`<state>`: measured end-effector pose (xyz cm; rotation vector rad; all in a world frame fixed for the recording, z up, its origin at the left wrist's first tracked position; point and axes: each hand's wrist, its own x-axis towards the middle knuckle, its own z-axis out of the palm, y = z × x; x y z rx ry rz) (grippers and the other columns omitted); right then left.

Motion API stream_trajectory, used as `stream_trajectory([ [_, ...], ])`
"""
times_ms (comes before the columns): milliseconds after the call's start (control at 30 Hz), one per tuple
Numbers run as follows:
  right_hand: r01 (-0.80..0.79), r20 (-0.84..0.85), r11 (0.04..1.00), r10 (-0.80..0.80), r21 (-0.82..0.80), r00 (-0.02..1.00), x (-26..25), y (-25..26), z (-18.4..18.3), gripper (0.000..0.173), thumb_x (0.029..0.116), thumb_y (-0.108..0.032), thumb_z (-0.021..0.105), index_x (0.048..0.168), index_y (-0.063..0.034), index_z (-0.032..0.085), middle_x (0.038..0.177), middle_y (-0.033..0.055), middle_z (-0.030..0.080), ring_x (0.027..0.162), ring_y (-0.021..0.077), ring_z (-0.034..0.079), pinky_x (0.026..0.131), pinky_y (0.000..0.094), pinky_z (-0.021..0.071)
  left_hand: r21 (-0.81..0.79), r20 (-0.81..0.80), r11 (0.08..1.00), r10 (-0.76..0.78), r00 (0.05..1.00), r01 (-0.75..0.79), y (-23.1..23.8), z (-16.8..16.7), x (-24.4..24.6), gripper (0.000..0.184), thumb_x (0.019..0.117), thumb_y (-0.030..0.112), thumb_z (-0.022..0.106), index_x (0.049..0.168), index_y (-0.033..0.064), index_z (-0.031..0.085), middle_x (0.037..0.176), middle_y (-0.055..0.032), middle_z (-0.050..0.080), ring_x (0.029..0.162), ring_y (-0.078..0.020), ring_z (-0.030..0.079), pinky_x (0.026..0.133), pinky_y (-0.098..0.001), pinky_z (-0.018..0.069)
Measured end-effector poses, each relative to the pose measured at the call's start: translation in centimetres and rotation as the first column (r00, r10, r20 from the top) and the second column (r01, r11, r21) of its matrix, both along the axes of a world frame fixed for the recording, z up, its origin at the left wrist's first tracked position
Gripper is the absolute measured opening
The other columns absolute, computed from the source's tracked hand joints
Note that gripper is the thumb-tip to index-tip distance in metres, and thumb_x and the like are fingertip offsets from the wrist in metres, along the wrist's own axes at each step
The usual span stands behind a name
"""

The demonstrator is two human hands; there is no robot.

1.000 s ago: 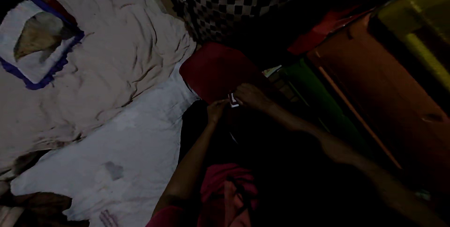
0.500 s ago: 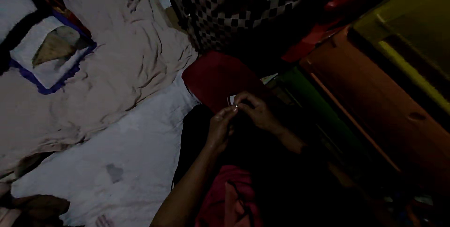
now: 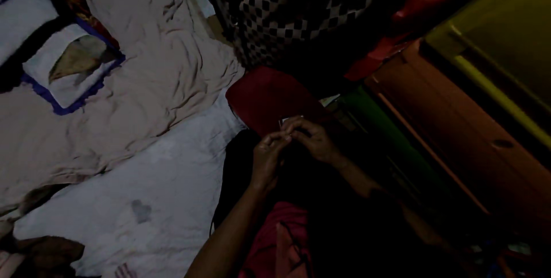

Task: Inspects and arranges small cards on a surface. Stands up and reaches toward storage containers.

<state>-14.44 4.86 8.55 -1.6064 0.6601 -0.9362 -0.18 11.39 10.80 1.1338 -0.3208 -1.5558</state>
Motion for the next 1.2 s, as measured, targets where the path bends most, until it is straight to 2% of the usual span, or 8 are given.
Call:
stream_trajectory([
  [367,0.028,0.002,0.998,-0.028,0.058,1.0,0.1,0.2,0.0,0.013,0.0936,0.001,0.06,0.098,0.0004,0.072,0.113,0.0019,0.07,0.11,0.0051,0.065,0.096,0.0228,0.0543,0.046,-0.099,0.998,-0.026,0.995,0.03,0.1,-0.1,0.3,0.008,0.1018,0.003,0.055,0.099,0.0029,0.063,0.071,-0.0009,0.061,0.046,0.0001,0.044,0.042,-0.0133,0.0361],
  [533,0.009,0.044,0.947,-0.024,0.323,0.999,0.4,0.8,0.2,0.018,0.097,-0.004,0.054,0.097,-0.0074,0.072,0.109,-0.002,0.071,0.102,0.0054,0.065,0.089,0.0249,0.0554,0.081,-0.279,0.99,-0.089,0.956,0.116,0.3,-0.1,0.7,0.013,0.1045,0.007,0.049,0.096,0.0069,0.059,0.065,0.0024,0.056,0.043,0.0011,0.042,0.039,-0.0119,0.0354],
  [633,0.069,0.017,0.854,-0.091,0.516,0.996,1.1,1.7,1.5,0.023,0.1012,-0.002,0.047,0.104,-0.0032,0.07,0.101,-0.0002,0.071,0.092,0.0065,0.066,0.087,0.0263,0.0562,0.093,-0.353,0.986,-0.099,0.931,0.14,0.3,-0.1,0.8,0.017,0.1063,0.01,0.046,0.094,0.0089,0.058,0.061,0.0044,0.052,0.041,0.0013,0.039,0.038,-0.0117,0.0341],
  [767,0.129,-0.027,0.793,-0.141,0.596,0.99,1.7,2.2,2.4,0.025,0.1037,-0.001,0.043,0.1,-0.0016,0.068,0.094,0.0001,0.07,0.087,0.0057,0.065,0.085,0.0243,0.0551,0.04,-0.498,0.986,-0.122,0.858,0.163,0.5,-0.8,1.2,0.033,0.108,0.015,0.037,0.083,0.0119,0.059,0.052,0.008,0.044,0.039,0.0012,0.041,0.039,-0.0121,0.0363],
  [867,0.185,-0.099,0.769,-0.157,0.611,0.983,1.9,2.3,2.8,0.021,0.1044,-0.001,0.046,0.102,0.0006,0.067,0.093,0.0014,0.069,0.087,0.0062,0.065,0.083,0.0239,0.055,0.016,-0.571,0.986,-0.128,0.811,0.167,0.7,-1.3,1.6,0.039,0.1085,0.019,0.032,0.082,0.0113,0.06,0.052,0.0077,0.044,0.039,0.0002,0.041,0.039,-0.0134,0.0366],
  [1033,0.25,-0.224,0.845,-0.159,0.472,0.961,2.0,2.7,2.6,0.015,0.1023,-0.002,0.054,0.104,0.0017,0.068,0.101,0.0039,0.069,0.093,0.0055,0.065,0.086,0.0236,0.0543,0.144,-0.586,0.982,-0.016,0.81,0.123,0.8,-1.4,1.7,0.054,0.1098,0.033,0.019,0.086,0.0103,0.062,0.059,0.004,0.054,0.043,-0.0024,0.044,0.041,-0.0158,0.0364],
  [1133,0.243,-0.303,0.952,-0.179,0.186,0.936,1.6,3.0,2.2,0.012,0.0981,-0.006,0.062,0.102,0.001,0.071,0.114,0.0079,0.067,0.109,0.0077,0.063,0.093,0.0239,0.0531,0.224,-0.557,0.972,0.065,0.828,0.075,0.8,-1.6,2.2,0.054,0.1106,0.035,0.019,0.105,0.0061,0.064,0.086,-0.0046,0.071,0.069,-0.0101,0.067,0.062,-0.0213,0.0554],
  [1200,0.231,-0.304,0.971,-0.204,0.055,0.931,1.3,3.2,1.7,0.012,0.0958,-0.009,0.065,0.099,-0.0019,0.074,0.121,0.0091,0.066,0.116,0.0137,0.06,0.097,0.0287,0.0519,0.246,-0.579,0.969,0.124,0.806,0.028,0.8,-1.5,2.5,0.056,0.1112,0.037,0.018,0.12,0.0022,0.061,0.102,-0.0103,0.072,0.086,-0.0183,0.072,0.078,-0.0291,0.0598],
])
